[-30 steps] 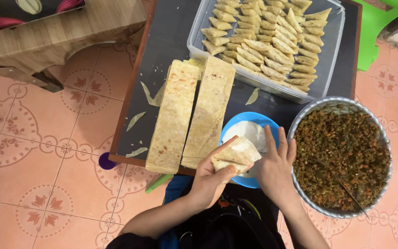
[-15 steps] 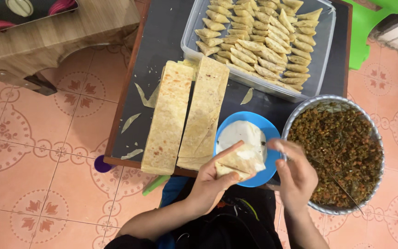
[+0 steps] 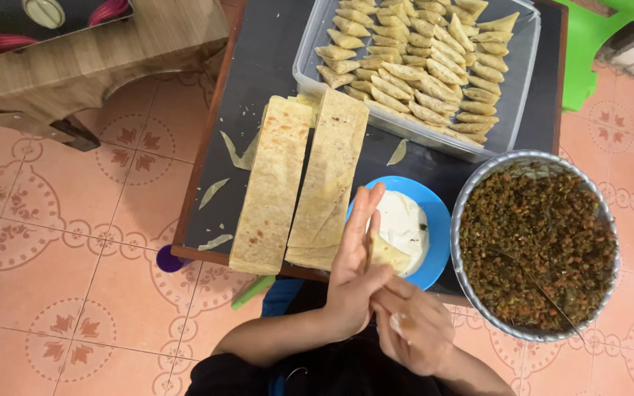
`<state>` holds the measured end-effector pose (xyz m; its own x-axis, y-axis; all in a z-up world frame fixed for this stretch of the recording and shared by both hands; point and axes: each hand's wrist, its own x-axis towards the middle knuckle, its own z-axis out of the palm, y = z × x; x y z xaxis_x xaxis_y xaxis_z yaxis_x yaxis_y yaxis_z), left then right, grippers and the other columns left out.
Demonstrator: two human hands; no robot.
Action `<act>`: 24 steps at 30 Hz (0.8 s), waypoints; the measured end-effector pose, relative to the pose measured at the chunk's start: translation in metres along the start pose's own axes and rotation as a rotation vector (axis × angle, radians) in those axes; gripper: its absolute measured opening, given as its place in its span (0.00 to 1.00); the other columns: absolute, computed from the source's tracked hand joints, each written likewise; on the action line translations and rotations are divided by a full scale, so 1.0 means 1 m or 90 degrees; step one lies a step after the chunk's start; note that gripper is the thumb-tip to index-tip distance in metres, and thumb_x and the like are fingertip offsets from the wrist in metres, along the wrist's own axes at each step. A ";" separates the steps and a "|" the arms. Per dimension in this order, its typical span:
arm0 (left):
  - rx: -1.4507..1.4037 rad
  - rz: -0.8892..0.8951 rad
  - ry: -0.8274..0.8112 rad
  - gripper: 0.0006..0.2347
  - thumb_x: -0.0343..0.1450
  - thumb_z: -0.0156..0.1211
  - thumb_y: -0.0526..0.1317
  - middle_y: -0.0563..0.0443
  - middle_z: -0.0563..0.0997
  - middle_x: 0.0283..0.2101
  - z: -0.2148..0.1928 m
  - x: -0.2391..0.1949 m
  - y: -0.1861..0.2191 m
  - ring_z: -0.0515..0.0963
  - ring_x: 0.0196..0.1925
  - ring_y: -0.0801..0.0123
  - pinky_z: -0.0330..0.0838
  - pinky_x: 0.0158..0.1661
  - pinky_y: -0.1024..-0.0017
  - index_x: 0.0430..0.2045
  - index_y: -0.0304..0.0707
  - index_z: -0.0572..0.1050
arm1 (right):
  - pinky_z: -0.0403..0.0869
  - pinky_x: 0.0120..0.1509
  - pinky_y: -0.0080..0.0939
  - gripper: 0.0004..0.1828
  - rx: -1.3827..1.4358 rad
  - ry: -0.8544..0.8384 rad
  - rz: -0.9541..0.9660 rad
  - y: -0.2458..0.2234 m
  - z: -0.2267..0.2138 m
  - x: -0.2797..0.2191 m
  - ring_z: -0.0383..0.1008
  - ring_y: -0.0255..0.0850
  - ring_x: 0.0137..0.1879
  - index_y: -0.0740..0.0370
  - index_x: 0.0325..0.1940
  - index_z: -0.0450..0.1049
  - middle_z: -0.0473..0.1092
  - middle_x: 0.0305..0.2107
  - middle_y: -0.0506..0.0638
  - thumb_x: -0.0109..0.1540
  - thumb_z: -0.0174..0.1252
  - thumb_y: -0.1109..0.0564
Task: The person assembles samosas by folding thin pastry sheets into cones, filling them with a vegetable mixture using a spoon, and sealing the edges. The finished samosas are placed in a clear plastic tray.
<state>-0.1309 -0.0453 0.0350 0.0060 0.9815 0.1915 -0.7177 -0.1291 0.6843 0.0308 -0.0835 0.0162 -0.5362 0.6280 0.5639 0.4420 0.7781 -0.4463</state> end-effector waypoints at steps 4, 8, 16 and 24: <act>-0.126 -0.094 0.030 0.42 0.65 0.45 0.19 0.42 0.40 0.83 0.000 0.008 -0.001 0.36 0.85 0.62 0.27 0.79 0.62 0.78 0.41 0.40 | 0.73 0.62 0.50 0.31 0.494 0.093 0.366 0.020 -0.032 -0.020 0.77 0.59 0.57 0.73 0.64 0.64 0.74 0.50 0.72 0.55 0.46 0.72; -0.281 -0.176 0.008 0.42 0.67 0.50 0.22 0.44 0.39 0.82 0.000 0.006 -0.001 0.39 0.83 0.61 0.33 0.77 0.59 0.78 0.44 0.39 | 0.74 0.70 0.57 0.40 0.182 0.230 0.051 0.033 -0.013 0.003 0.73 0.56 0.65 0.59 0.73 0.51 0.74 0.50 0.65 0.59 0.56 0.74; 0.346 0.078 -0.161 0.18 0.69 0.65 0.37 0.46 0.70 0.66 -0.009 0.009 -0.003 0.66 0.70 0.63 0.58 0.69 0.63 0.54 0.35 0.74 | 0.81 0.58 0.49 0.43 0.545 0.337 0.427 0.017 -0.016 0.013 0.76 0.50 0.58 0.60 0.70 0.50 0.67 0.57 0.54 0.55 0.60 0.75; 0.252 -0.191 0.001 0.08 0.76 0.58 0.31 0.38 0.85 0.43 -0.013 -0.006 -0.028 0.81 0.43 0.68 0.77 0.44 0.71 0.45 0.24 0.80 | 0.77 0.54 0.39 0.34 0.263 0.256 0.294 0.023 -0.029 0.027 0.78 0.44 0.47 0.63 0.67 0.55 0.75 0.43 0.62 0.61 0.62 0.75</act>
<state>-0.1202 -0.0458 0.0059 0.1709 0.9837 -0.0556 -0.3642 0.1155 0.9241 0.0465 -0.0491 0.0415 -0.0203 0.9022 0.4307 0.2099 0.4251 -0.8805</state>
